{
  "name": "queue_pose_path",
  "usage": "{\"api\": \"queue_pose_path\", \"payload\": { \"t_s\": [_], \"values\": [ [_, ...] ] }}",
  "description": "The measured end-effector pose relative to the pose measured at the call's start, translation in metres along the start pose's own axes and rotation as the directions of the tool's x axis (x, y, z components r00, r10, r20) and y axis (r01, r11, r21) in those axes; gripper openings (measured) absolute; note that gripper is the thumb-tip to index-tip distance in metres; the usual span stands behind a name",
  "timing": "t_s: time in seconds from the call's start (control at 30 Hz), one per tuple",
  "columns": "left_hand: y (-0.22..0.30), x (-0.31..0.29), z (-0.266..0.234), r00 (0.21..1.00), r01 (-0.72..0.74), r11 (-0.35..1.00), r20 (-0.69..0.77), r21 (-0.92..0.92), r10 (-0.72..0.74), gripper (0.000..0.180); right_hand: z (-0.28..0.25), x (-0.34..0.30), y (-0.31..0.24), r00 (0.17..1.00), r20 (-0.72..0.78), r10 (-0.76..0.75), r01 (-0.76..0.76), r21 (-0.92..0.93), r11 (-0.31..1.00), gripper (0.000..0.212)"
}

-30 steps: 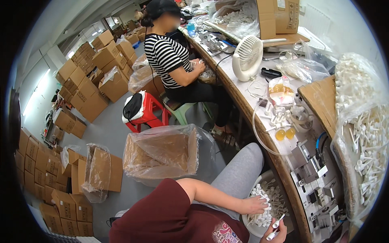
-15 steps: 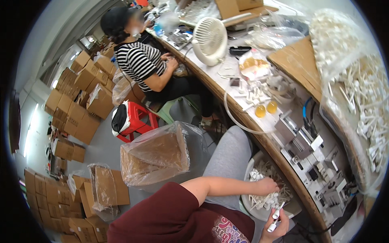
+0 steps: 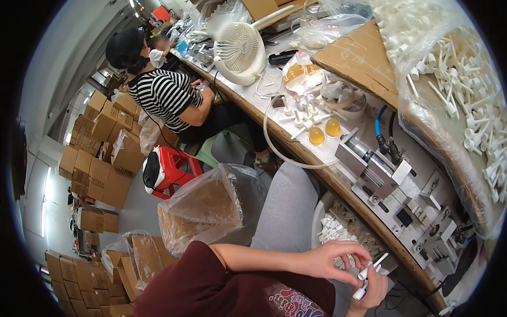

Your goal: Assembling small plastic sprayer heads using a pneumatic assembly machine.

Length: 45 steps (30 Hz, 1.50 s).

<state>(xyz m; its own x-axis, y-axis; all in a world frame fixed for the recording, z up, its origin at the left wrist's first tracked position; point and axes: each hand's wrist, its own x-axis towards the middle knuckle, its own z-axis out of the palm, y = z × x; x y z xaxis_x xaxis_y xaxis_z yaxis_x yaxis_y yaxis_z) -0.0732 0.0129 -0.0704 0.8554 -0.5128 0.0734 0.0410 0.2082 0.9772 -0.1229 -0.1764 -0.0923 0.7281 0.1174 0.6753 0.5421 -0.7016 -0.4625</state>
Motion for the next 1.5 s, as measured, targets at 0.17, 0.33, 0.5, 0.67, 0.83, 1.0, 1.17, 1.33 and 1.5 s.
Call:
{"api": "queue_pose_path", "payload": {
  "t_s": [0.17, 0.33, 0.5, 0.67, 0.83, 1.0, 1.17, 1.33, 1.5],
  "values": [
    [0.011, 0.007, -0.002, 0.980, -0.195, 0.949, 0.073, 0.247, 0.183, 0.035, 0.003, 0.008, -0.005, 0.997, 0.021, -0.069, 0.068, 0.015, 0.998, 0.031],
    [0.022, 0.007, -0.005, 0.950, -0.313, 0.853, 0.121, 0.417, 0.289, 0.038, 0.003, 0.000, -0.003, 0.999, 0.005, -0.042, 0.041, 0.103, 0.994, 0.028],
    [0.033, 0.012, -0.005, 0.889, -0.421, 0.763, 0.055, 0.490, 0.455, 0.036, -0.006, 0.024, -0.015, 0.996, -0.085, 0.007, -0.002, 0.066, 0.998, 0.046],
    [0.043, 0.019, -0.012, 0.845, -0.483, 0.682, 0.088, 0.549, 0.527, 0.034, -0.015, 0.035, -0.023, 0.984, -0.134, 0.114, -0.057, 0.370, 0.927, 0.063],
    [0.046, 0.014, -0.014, 0.804, -0.503, 0.598, 0.085, 0.624, 0.588, 0.033, -0.013, 0.036, -0.022, 0.974, -0.192, 0.122, -0.046, 0.360, 0.932, 0.047],
    [0.047, 0.025, -0.019, 0.746, -0.528, 0.536, 0.059, 0.658, 0.663, 0.031, -0.019, 0.040, -0.032, 0.976, -0.145, 0.162, -0.131, 0.202, 0.971, 0.028],
    [0.068, 0.033, -0.030, 0.700, -0.479, 0.345, 0.113, 0.807, 0.705, 0.034, -0.017, 0.027, -0.017, 0.974, -0.160, 0.160, -0.166, -0.027, 0.986, 0.037],
    [0.068, 0.063, -0.021, 0.781, -0.420, 0.200, 0.241, 0.885, 0.577, 0.033, -0.026, 0.049, -0.017, 0.978, -0.185, 0.094, -0.112, -0.085, 0.990, 0.042],
    [0.049, 0.086, -0.008, 0.828, -0.421, 0.167, 0.303, 0.892, 0.472, 0.031, -0.025, 0.047, -0.017, 0.970, -0.200, 0.139, -0.145, -0.014, 0.989, 0.042]
  ]
}}
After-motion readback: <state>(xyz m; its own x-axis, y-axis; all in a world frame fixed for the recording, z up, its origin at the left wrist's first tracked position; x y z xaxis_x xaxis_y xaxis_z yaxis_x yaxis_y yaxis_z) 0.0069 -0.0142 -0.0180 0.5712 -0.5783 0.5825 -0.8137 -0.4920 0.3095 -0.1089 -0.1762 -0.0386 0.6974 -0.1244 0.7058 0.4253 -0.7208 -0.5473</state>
